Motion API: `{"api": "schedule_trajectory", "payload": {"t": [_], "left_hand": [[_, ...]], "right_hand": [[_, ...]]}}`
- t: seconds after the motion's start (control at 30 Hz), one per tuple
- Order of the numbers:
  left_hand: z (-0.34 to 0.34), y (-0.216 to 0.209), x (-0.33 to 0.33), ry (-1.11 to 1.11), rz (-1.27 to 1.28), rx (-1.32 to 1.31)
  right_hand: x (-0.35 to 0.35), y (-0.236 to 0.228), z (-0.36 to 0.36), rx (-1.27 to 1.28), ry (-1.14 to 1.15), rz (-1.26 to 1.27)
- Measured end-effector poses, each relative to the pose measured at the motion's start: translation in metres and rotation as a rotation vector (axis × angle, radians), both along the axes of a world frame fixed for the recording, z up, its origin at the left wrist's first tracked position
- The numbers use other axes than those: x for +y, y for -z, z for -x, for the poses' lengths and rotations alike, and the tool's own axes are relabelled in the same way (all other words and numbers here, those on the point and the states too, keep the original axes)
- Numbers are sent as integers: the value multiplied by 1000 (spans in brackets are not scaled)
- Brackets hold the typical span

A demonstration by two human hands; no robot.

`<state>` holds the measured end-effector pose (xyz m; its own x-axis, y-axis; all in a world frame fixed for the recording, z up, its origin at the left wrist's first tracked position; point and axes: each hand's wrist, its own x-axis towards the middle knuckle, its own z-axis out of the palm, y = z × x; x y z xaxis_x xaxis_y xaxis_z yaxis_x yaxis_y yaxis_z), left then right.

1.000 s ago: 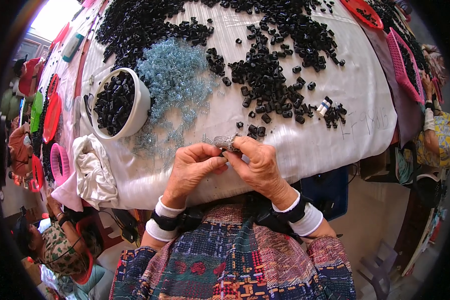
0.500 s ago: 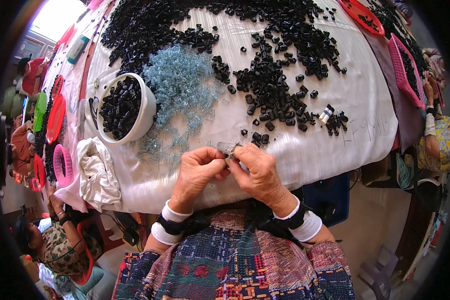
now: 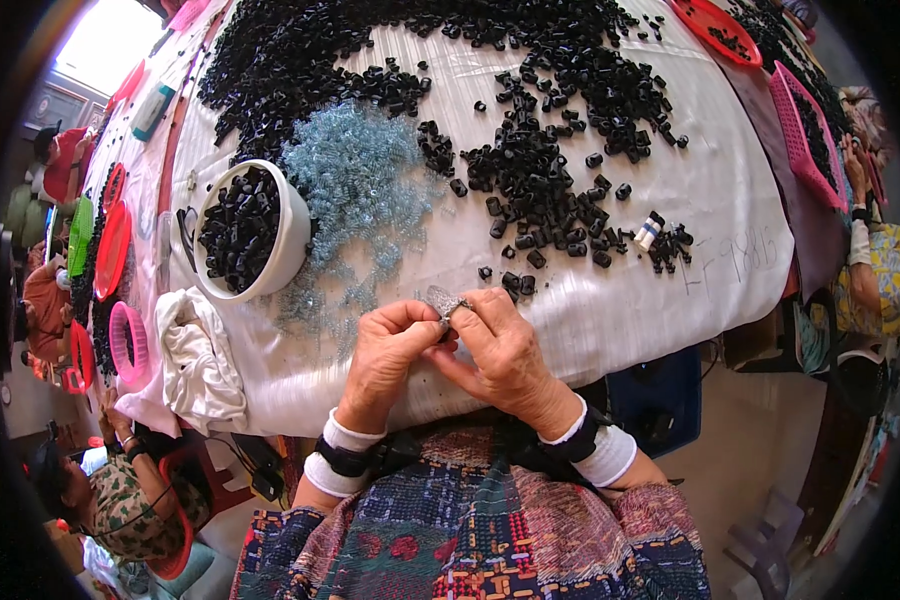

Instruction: The worker is hand-assembling small plastic components by inserting clear beads into pre-formed holes.

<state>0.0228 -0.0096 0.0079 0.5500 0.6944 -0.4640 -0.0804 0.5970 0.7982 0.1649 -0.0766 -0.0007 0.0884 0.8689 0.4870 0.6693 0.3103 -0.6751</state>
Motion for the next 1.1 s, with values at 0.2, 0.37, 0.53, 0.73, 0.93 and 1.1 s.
{"api": "schedule_trajectory", "payload": {"t": [0.2,0.37,0.53,0.73,0.93,1.1], "left_hand": [[0,1,0,-4,-10,-3],[-1,1,0,-1,-21,28],[-3,0,0,10,-35,71],[-2,1,0,45,-69,106],[-3,0,0,57,-69,113],[-2,-2,1,9,-3,111]], "right_hand": [[2,1,3,-80,38,-31],[1,2,1,-93,45,-3],[1,5,-2,-109,46,-13],[0,5,-4,-118,44,-1],[3,12,-7,-8,64,10],[2,13,-7,59,103,27]]}}
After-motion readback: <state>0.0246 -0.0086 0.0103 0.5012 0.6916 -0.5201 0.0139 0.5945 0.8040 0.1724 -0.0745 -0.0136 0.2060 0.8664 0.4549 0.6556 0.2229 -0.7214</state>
